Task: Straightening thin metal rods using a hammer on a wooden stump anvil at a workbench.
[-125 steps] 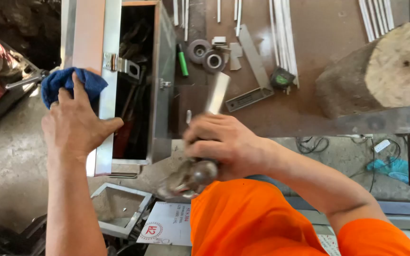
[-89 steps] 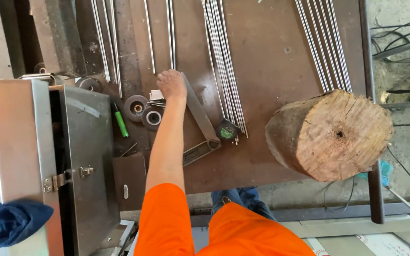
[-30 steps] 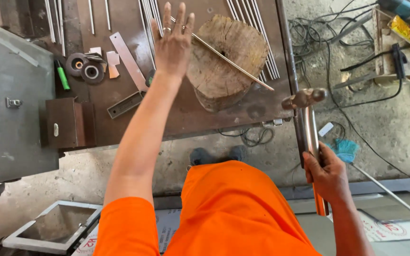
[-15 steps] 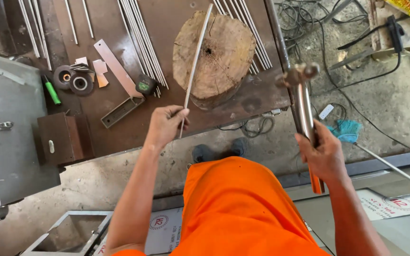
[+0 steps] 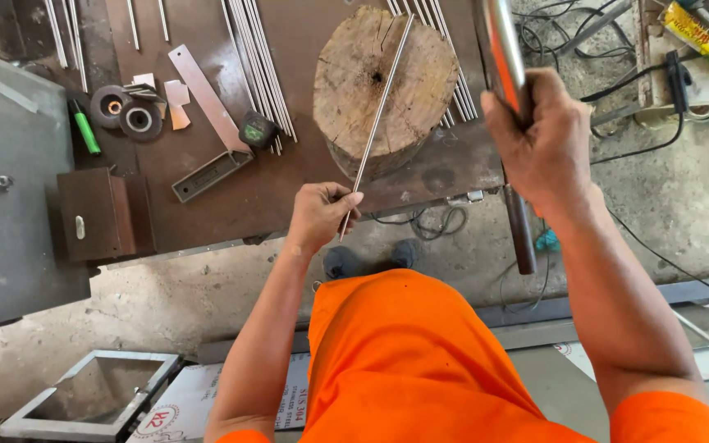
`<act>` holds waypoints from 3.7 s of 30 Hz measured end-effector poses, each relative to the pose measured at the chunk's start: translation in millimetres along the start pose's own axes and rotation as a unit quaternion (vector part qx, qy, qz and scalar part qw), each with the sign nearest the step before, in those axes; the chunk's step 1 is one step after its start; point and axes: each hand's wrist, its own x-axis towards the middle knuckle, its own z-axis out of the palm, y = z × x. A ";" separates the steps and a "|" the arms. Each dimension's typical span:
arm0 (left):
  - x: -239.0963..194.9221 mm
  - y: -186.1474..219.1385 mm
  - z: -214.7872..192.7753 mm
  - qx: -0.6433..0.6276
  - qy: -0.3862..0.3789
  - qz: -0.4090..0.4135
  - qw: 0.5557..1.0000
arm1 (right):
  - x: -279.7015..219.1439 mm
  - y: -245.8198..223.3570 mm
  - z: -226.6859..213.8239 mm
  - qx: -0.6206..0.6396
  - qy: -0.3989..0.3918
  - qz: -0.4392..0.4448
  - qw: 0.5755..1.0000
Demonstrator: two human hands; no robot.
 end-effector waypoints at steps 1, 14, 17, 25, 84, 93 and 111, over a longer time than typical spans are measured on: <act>-0.3 -0.2 -0.6 0.012 0.009 0.012 1.000 | 5.3 -0.7 0.7 -0.016 0.019 -0.032 0.999; 4.7 12.9 7.8 0.023 0.032 0.004 0.999 | 34.9 9.3 43.4 -0.104 -0.073 0.042 0.991; 7.3 8.3 8.7 0.023 0.031 0.026 0.999 | 24.3 26.1 55.0 -0.057 0.042 -0.043 0.997; 26.3 25.4 12.7 0.027 0.042 0.006 0.999 | 17.8 20.1 39.8 -0.138 -0.043 0.012 0.989; -45.0 -16.1 19.7 0.043 0.064 0.018 0.997 | 11.0 31.6 60.0 -0.090 -0.074 0.046 0.992; -62.3 -31.7 15.3 0.076 0.065 0.004 0.995 | 41.7 37.5 58.6 -0.101 0.019 0.058 0.993; -5.8 -14.3 9.5 0.044 0.051 0.033 0.997 | 68.6 61.0 66.9 -0.106 -0.041 0.055 0.992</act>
